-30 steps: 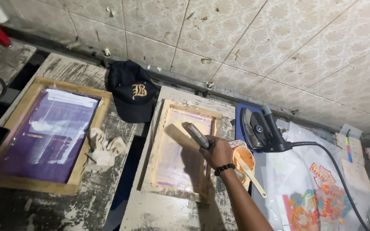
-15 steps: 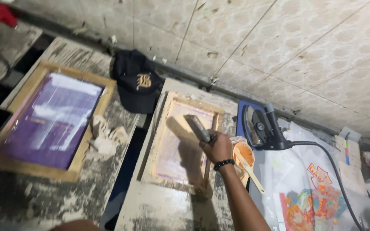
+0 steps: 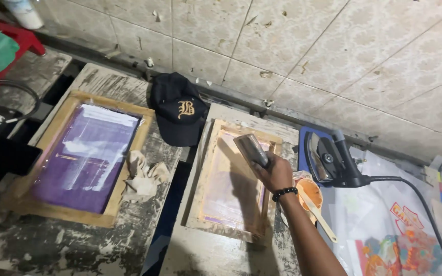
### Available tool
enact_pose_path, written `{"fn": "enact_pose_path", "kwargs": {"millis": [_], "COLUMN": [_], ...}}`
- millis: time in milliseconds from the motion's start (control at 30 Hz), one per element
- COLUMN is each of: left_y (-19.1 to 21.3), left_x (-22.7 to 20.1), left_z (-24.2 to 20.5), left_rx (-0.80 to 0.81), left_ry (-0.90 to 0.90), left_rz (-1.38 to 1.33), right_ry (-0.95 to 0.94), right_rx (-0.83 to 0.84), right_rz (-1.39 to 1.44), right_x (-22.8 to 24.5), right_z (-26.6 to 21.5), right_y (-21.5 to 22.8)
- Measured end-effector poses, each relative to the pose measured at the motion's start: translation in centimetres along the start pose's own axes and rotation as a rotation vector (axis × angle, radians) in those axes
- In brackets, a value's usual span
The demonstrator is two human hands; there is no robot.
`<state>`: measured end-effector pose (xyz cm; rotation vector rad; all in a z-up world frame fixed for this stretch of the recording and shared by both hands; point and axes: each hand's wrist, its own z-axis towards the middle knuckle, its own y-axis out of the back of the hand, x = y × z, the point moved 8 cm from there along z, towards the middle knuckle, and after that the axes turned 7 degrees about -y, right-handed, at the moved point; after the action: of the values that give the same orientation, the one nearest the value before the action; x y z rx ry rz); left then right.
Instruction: The person uses a squeegee to spread orange ink evenly across a screen printing frame. They then use a wooden stick to scoop more ink from a container and apply it to the screen before resuming the spreading motion with the squeegee.
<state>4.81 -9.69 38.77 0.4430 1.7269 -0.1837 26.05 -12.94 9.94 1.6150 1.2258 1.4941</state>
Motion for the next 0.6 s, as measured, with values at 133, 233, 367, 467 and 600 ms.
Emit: {"fn": "enact_pose_path", "kwargs": {"millis": [133,233,367,467,600], "left_y": [2.2,5.3,6.7,6.9,7.6], "left_x": [17.0,30.0,37.2,39.9,39.7], "left_z": [6.1,4.6,4.1,4.2,4.5], "left_rx": [-0.200,-0.540,-0.713,-0.798,-0.767], "left_ry": [-0.093,-0.088,0.018,0.051,0.037], "left_rz": [0.261,0.613,0.973,1.131,0.935], "right_ry": [-0.008,0.108,0.463,0.399,0.430], "right_rx": [0.099,0.122,-0.111,-0.023,0.040], "right_rz": [-0.030,-0.224,-0.386,-0.266,-0.313], "right_x": [-0.3,1.0,3.9,1.2,-0.5], "right_z": [2.4,2.7,2.0,1.7,-0.9], "right_y": [-1.3,-3.0,-3.9,-7.9,-9.4]}}
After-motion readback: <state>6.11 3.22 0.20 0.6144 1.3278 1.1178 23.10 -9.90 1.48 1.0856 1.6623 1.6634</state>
